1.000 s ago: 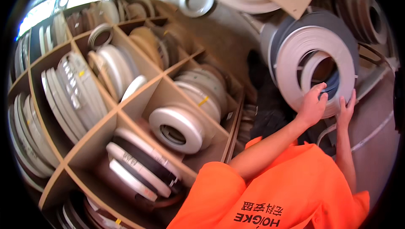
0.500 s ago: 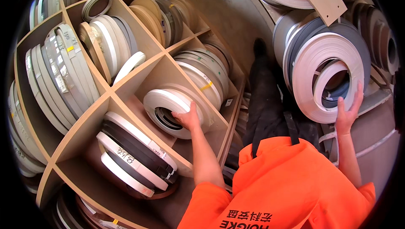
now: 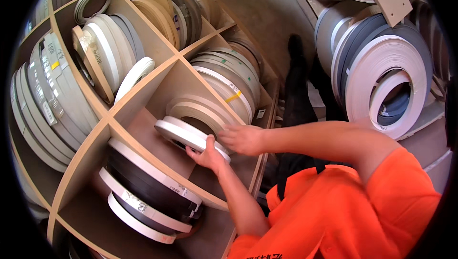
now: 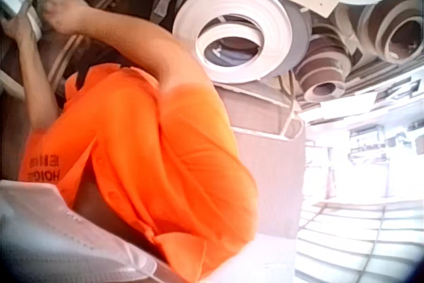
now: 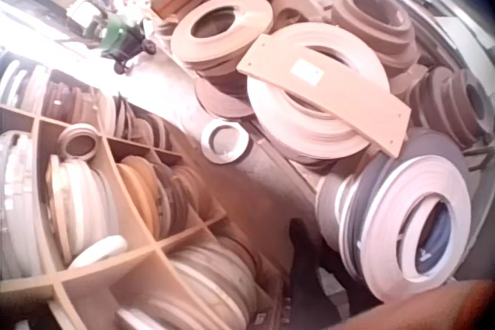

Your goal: The person holds a wooden board panel and walks through a manufacturing facility to a multi-tiered storage rack, where they search through and compare various coiled edge banding rolls before returning to an open floor area.

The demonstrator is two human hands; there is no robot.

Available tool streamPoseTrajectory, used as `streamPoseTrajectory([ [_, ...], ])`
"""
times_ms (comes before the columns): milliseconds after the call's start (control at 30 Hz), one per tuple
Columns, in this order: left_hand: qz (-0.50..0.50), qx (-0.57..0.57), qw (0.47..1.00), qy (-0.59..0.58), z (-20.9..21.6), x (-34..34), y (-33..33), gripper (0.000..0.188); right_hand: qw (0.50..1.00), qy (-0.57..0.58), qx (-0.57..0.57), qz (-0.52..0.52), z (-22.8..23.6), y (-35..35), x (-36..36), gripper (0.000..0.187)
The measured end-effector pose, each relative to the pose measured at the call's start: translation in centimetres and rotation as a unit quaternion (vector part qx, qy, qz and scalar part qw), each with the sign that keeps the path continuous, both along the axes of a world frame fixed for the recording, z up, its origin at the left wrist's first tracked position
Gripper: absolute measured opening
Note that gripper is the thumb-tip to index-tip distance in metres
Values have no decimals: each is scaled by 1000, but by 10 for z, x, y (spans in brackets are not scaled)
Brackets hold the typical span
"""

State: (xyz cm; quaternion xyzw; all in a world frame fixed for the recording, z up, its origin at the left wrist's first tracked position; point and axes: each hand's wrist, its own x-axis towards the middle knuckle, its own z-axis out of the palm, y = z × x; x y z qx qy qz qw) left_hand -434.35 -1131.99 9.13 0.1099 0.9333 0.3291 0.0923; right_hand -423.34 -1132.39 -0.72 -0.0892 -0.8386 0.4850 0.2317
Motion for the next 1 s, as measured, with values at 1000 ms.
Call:
streamPoseTrajectory([
  [1000, -216, -63, 966, -126, 32, 89, 50, 78, 629, 122, -685, -347, 166, 139, 278, 44],
])
